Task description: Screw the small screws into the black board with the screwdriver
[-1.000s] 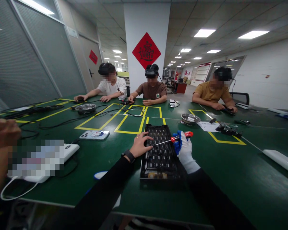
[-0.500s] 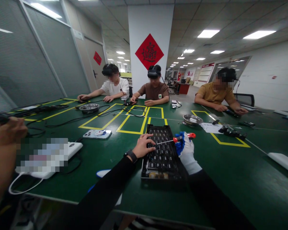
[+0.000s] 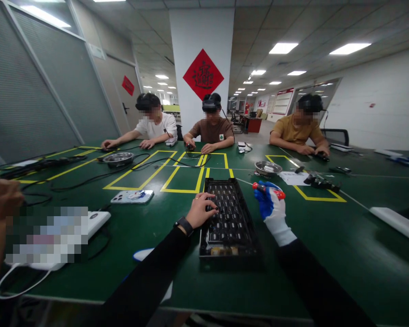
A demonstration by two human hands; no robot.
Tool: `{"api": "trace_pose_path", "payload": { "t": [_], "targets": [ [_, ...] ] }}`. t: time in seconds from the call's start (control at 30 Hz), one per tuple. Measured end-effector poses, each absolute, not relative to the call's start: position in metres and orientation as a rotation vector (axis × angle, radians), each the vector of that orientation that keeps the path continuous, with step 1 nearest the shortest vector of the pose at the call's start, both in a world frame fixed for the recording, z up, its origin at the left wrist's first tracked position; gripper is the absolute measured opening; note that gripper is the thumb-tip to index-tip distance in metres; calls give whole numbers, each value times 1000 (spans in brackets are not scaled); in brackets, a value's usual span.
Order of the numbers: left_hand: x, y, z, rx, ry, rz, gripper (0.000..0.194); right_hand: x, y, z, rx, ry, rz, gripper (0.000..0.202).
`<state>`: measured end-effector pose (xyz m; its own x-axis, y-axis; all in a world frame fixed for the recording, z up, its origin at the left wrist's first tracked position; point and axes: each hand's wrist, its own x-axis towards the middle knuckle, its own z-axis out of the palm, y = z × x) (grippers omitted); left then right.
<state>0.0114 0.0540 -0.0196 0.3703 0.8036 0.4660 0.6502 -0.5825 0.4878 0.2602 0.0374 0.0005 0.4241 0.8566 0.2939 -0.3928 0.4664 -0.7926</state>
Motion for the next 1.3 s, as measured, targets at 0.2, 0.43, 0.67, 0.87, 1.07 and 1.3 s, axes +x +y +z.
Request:
{"api": "trace_pose_path", "payload": {
  "t": [0.2,0.43,0.67,0.87,1.07,1.3],
  "targets": [
    [11,54,-19,2395,1293,1020,11,285,18,-14,-1033,-1373,370,37],
    [11,53,-16,2348,1316,1046,11,263,2,-4,-1050,-1521,462,43],
    [11,54,-17,2361,1311,1044,12,242,-3,8,-1041,-1857,390,37],
    [10,55,-18,2370,1293,1041,12,269,10,-10,-1145,-1627,250,36],
    [10,55,-19,2366,1263,1052,10,270,0,-7,-1176,-1566,569,26],
    [9,55,-19,2357,1269,1063,12,261,-7,-2,-1137,-1480,627,29]
  ]
}}
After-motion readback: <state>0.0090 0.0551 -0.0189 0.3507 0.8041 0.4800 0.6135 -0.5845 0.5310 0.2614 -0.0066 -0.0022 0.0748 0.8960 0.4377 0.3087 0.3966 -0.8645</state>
